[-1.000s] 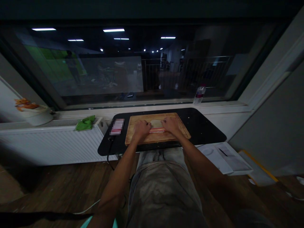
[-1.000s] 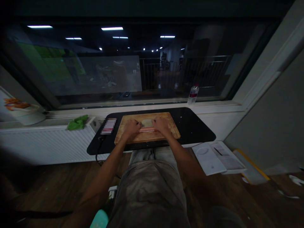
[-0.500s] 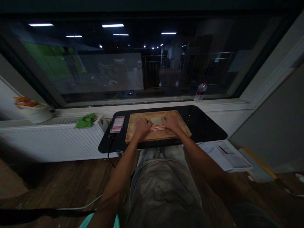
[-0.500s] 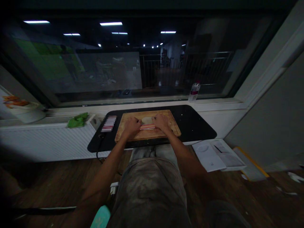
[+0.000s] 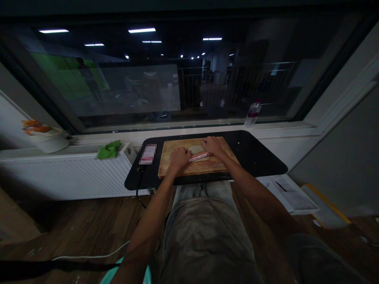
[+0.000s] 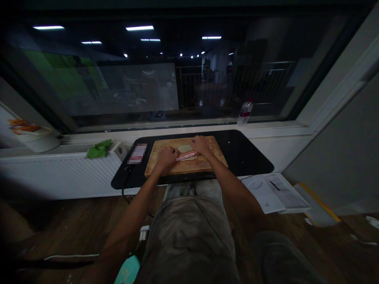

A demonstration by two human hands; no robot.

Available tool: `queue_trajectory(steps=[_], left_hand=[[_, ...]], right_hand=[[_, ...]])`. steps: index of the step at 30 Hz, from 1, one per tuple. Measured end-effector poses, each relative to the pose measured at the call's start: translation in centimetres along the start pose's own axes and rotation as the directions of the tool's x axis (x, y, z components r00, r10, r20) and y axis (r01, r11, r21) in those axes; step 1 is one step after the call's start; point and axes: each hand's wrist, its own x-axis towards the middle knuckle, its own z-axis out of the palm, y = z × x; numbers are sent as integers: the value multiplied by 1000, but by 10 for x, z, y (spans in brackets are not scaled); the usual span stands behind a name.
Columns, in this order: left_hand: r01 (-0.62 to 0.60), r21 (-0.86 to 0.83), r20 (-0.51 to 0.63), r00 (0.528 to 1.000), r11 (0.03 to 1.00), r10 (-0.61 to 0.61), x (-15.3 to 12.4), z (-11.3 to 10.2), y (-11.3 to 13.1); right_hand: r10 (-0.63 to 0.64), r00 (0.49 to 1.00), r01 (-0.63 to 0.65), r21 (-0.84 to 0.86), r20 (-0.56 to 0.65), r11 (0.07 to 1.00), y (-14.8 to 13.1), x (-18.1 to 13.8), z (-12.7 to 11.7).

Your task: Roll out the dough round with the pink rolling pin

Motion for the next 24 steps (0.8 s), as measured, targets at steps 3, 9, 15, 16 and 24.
queue_trajectory(steps=[3,9,15,16,24], left_hand=[[4,1,5,1000,1000,-4,1,1,0],[-11,41,-17,1000,999,11,4,3,-2],[-59,53,-1,998,997,59,3,-6,0],[-58,57,7,998,997,58,3,-7,0],[-2,89,73,997,996,-5,-9,-7,5]], right_hand=[[4,1000,-4,-9,2,1000,1,-2,3],[68,998,-68,-11,-1,998,0,-30,9],[129,990,-132,-43,-62,990,-3,-55,12],[132,989,-135,-47,-60,990,-3,-55,12],[69,997,-69,-12,-28,998,1,-26,9]])
